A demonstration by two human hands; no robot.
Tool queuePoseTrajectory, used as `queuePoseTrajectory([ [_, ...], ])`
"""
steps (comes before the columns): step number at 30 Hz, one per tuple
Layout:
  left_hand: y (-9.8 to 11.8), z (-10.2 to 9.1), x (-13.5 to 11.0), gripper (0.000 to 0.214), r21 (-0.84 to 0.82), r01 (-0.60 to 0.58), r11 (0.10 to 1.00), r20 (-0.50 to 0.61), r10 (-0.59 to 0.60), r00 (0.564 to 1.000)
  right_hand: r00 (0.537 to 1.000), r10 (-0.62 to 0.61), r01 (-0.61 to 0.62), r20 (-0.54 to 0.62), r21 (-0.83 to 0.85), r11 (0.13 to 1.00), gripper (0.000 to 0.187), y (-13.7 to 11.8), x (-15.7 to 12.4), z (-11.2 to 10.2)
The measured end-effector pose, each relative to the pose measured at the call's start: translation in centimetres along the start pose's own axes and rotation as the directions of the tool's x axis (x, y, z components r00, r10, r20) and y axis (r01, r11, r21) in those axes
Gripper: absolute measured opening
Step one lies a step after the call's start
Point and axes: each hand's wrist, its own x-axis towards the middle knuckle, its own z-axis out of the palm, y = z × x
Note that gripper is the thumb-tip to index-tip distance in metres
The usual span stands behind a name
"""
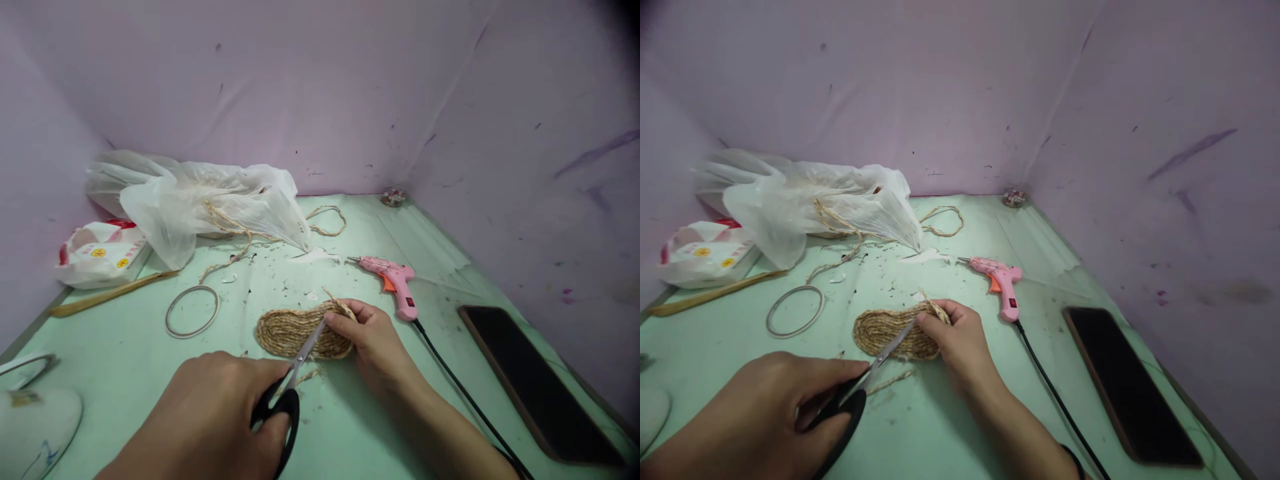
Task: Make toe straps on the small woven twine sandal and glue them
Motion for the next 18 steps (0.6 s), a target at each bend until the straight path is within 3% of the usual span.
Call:
queuePoseTrajectory([
  [3, 0.1, 0.1, -0.1, 0.017, -0.007, 0.0, 1.0, 0.011, 0.001, 1.0, 1.0, 0.003, -0.004, -0.024, -0.026, 1.0, 0.022, 0.1, 0.0, 0.0],
  [8, 0.3, 0.4, -0.4, 0.018, -0.062, 0.046, 0.997, -0.085, -0.051, 0.995, 1.0, -0.001, 0.0, -0.026, -0.032, 0.999, 0.022, 0.1, -0.1, 0.2],
  [18, 0.0, 1.5, -0.1, 0.02, -0.177, 0.056, 0.983, -0.105, -0.075, 0.992, 0.999, -0.014, 0.011, -0.036, -0.074, 0.997, 0.022, 0.0, -0.3, 0.4],
])
